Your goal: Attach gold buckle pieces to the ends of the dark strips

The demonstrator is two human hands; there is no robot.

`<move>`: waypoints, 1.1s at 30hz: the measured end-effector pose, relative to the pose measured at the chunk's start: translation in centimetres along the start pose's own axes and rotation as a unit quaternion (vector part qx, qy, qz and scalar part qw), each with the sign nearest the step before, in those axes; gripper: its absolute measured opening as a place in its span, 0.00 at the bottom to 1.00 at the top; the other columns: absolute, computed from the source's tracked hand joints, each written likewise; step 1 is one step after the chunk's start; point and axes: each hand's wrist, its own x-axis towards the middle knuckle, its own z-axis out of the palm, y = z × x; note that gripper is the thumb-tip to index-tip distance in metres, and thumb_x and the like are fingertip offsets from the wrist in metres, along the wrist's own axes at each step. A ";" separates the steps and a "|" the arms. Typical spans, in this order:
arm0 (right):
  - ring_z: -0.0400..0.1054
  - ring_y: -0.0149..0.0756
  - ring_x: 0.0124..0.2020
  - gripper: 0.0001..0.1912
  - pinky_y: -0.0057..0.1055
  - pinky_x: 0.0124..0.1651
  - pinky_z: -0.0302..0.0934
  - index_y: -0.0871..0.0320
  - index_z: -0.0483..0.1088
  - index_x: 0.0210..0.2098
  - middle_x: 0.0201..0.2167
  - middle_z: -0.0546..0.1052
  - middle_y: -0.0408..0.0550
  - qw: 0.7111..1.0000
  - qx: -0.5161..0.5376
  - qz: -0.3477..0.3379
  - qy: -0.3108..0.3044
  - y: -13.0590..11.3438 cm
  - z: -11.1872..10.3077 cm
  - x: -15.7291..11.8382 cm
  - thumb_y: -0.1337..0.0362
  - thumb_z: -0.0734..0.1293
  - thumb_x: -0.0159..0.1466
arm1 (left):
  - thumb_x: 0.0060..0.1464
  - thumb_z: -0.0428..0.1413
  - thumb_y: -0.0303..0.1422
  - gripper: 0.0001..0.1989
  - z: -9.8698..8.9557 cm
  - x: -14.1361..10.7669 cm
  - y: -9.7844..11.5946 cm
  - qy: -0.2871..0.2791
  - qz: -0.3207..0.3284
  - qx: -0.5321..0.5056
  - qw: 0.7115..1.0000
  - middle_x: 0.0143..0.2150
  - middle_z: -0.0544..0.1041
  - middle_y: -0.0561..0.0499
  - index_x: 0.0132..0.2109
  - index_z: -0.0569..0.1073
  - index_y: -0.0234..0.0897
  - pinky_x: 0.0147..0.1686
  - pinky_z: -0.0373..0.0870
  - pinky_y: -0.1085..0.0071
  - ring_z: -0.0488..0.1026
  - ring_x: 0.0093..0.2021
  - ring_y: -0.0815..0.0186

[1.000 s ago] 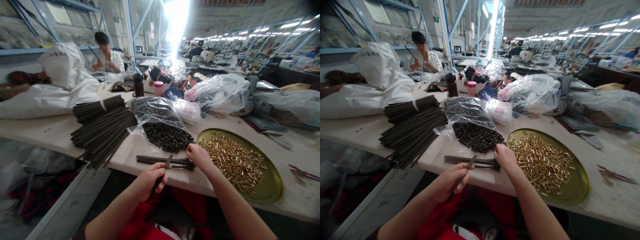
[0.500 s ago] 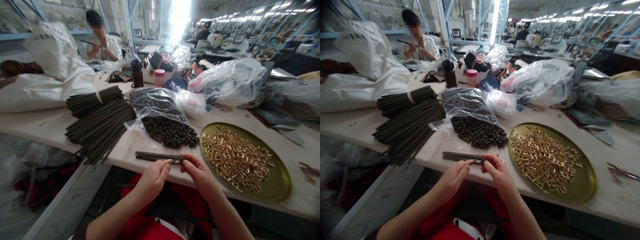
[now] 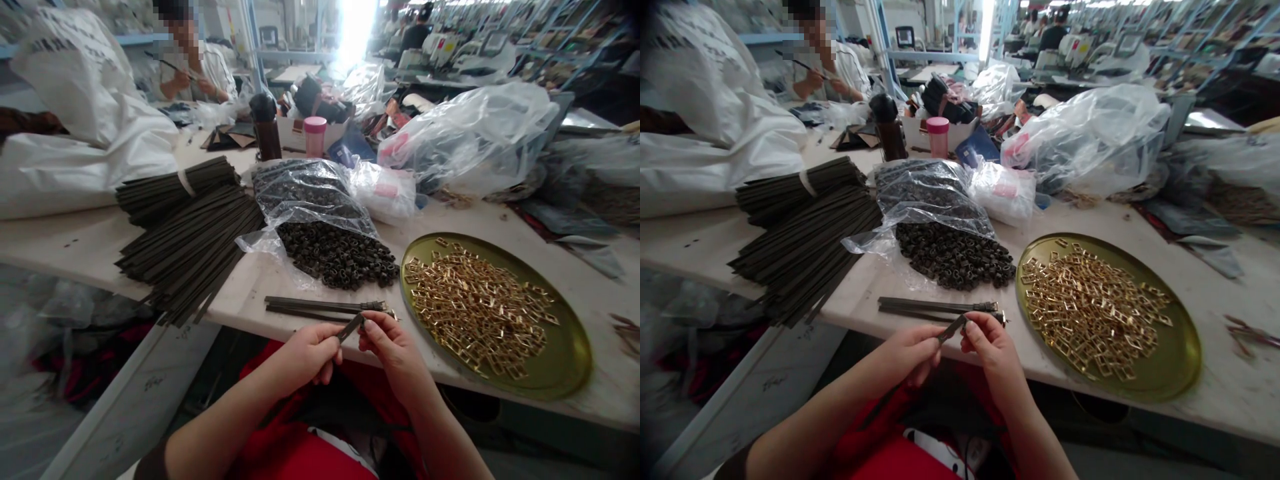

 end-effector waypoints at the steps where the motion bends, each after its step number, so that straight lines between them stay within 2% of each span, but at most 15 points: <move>1: 0.62 0.29 0.25 0.19 0.28 0.31 0.59 0.59 0.68 0.39 0.25 0.70 0.43 1.000 -0.002 -0.002 -0.003 -0.1 0.1 0.0 0.52 0.68 0.54 | 0.51 0.43 0.28 0.13 0.0 0.0 0.1 -0.013 -0.012 -0.034 0.999 0.16 0.62 0.59 0.37 0.71 0.33 0.11 0.48 0.80 0.54 0.11 0.76; 5: 0.62 0.29 0.25 0.18 0.27 0.31 0.59 0.58 0.68 0.37 0.25 0.71 0.42 1.000 0.000 -0.001 -0.011 -0.4 0.4 -0.3 0.52 0.68 0.54 | 0.48 0.45 0.26 0.13 -0.1 0.0 0.3 -0.048 -0.021 -0.134 0.990 0.24 0.67 0.57 0.39 0.70 0.33 0.10 0.48 0.81 0.56 0.12 0.79; 9: 0.62 0.29 0.25 0.17 0.27 0.31 0.60 0.58 0.69 0.37 0.24 0.71 0.42 1.000 0.009 0.001 -0.015 -0.1 0.5 -0.4 0.53 0.68 0.54 | 0.49 0.45 0.28 0.12 -0.2 -0.1 -0.3 -0.059 -0.015 -0.138 0.989 0.24 0.67 0.57 0.40 0.70 0.33 0.11 0.48 0.81 0.56 0.13 0.79; 11: 0.63 0.29 0.25 0.17 0.27 0.31 0.60 0.57 0.69 0.39 0.26 0.73 0.43 0.999 0.038 0.011 -0.021 0.1 0.5 -0.4 0.53 0.68 0.54 | 0.51 0.45 0.30 0.12 -0.4 -0.2 -0.7 -0.035 0.004 -0.100 0.994 0.24 0.67 0.57 0.41 0.69 0.33 0.11 0.47 0.80 0.56 0.13 0.79; 14: 0.65 0.28 0.27 0.15 0.27 0.33 0.62 0.56 0.70 0.39 0.31 0.74 0.43 0.994 0.103 0.028 -0.023 0.2 0.6 -0.5 0.56 0.69 0.54 | 0.55 0.45 0.37 0.13 -0.4 -0.4 -1.2 0.048 0.055 0.010 0.997 0.21 0.64 0.58 0.39 0.69 0.34 0.14 0.49 0.79 0.56 0.15 0.76; 16: 0.66 0.28 0.28 0.14 0.28 0.35 0.63 0.55 0.71 0.38 0.31 0.74 0.43 0.989 0.139 0.036 -0.021 0.1 0.9 -0.7 0.58 0.71 0.53 | 0.56 0.45 0.40 0.14 -0.3 -0.5 -1.4 0.094 0.100 0.090 0.986 0.21 0.65 0.57 0.35 0.70 0.35 0.19 0.54 0.78 0.60 0.19 0.73; 19: 0.67 0.28 0.28 0.14 0.27 0.36 0.64 0.55 0.71 0.37 0.28 0.74 0.42 0.984 0.170 0.040 -0.020 0.0 1.2 -1.1 0.60 0.72 0.52 | 0.57 0.45 0.38 0.15 -0.2 -0.9 -1.2 0.129 0.150 0.192 0.961 0.26 0.70 0.53 0.32 0.72 0.34 0.27 0.58 0.76 0.65 0.27 0.69; 26: 0.66 0.26 0.28 0.11 0.25 0.36 0.62 0.55 0.71 0.35 0.27 0.73 0.39 0.991 0.130 -0.014 -0.025 -0.1 1.2 -1.9 0.60 0.71 0.52 | 0.57 0.43 0.35 0.16 0.2 -2.2 -0.2 0.120 0.162 0.267 0.942 0.28 0.74 0.52 0.32 0.73 0.35 0.31 0.60 0.74 0.68 0.30 0.66; 33: 0.65 0.27 0.27 0.10 0.27 0.35 0.59 0.58 0.70 0.31 0.24 0.71 0.39 0.995 0.072 -0.027 -0.059 0.3 0.8 -2.5 0.59 0.70 0.53 | 0.55 0.45 0.36 0.15 0.0 -2.5 0.3 0.081 0.146 0.353 0.921 0.29 0.76 0.50 0.31 0.75 0.38 0.34 0.63 0.73 0.71 0.31 0.63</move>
